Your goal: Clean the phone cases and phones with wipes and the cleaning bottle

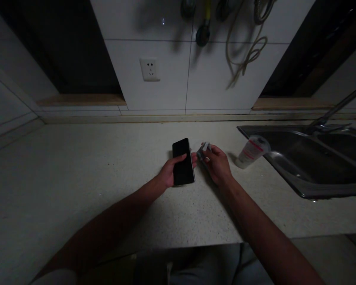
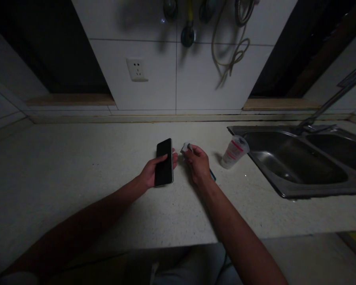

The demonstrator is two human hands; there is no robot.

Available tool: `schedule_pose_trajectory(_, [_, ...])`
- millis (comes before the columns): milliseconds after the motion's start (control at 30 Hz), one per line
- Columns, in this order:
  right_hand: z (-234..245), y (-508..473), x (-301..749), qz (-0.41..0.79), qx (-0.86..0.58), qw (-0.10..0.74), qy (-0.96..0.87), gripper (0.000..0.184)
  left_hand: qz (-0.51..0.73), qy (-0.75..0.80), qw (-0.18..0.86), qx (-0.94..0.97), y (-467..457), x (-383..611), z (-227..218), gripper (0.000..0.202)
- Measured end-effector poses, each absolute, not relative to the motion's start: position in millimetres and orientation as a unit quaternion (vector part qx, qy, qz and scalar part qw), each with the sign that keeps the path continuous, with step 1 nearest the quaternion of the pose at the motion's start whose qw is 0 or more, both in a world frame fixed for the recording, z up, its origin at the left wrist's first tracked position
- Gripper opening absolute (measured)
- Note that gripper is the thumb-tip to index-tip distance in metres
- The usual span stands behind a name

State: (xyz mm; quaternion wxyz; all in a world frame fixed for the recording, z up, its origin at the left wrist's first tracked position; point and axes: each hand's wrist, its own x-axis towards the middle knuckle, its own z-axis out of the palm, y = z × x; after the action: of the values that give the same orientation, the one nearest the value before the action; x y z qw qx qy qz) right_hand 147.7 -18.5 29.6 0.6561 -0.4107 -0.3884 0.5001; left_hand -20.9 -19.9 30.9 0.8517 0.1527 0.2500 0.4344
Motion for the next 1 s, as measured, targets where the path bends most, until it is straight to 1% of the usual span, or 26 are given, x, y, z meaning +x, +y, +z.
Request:
schedule_pose_trajectory(133, [37.6,-25.8,142.7,0.469,-0.437,0.635,-0.431,0.023,0.431,0.224,0.866,0.118,-20.1,-21.4,32.4,0.026])
schedule_pose_trajectory(200, [39.3,-29.1,140.9,0.467,-0.440,0.605,-0.470,0.022,0.430,0.215,0.870,0.112,-20.3,-22.7,33.3,0.031])
schedule_pose_trajectory(267, [38.3,-31.0,140.9,0.438,-0.450,0.576,-0.523,0.020,0.433,0.224,0.866,0.110,-20.0,-24.0,34.7,0.035])
schedule_pose_trajectory(367, [34.9,-32.8,144.1,0.307,-0.455,0.520,-0.655,0.017,0.427,0.262,0.859,0.103,-19.1,-25.3,36.5,0.041])
schedule_pose_trajectory(433, [34.6,-34.1,147.3,0.218,-0.431,0.453,-0.749,0.018,0.422,0.271,0.860,0.095,-18.3,-25.7,36.7,0.045])
schedule_pose_trajectory(500, [36.9,-35.7,150.6,0.170,-0.391,0.396,-0.813,0.022,0.420,0.267,0.862,0.098,-17.8,-25.8,36.3,0.048])
schedule_pose_trajectory(533, [38.7,-36.5,152.0,0.158,-0.370,0.382,-0.832,0.023,0.421,0.264,0.862,0.103,-17.7,-25.6,36.0,0.049])
schedule_pose_trajectory(733, [49.3,-43.0,155.0,0.156,-0.232,0.386,-0.879,0.022,0.441,0.299,0.837,0.124,-20.0,-20.9,38.0,0.038])
schedule_pose_trajectory(900, [53.7,-50.4,149.8,0.185,-0.196,0.399,-0.877,0.021,0.474,0.344,0.803,0.113,-21.4,-18.3,40.3,0.032])
schedule_pose_trajectory(1000, [53.5,-50.9,147.7,0.183,-0.194,0.419,-0.868,0.017,0.460,0.336,0.814,0.112,-20.4,-19.5,38.4,0.034])
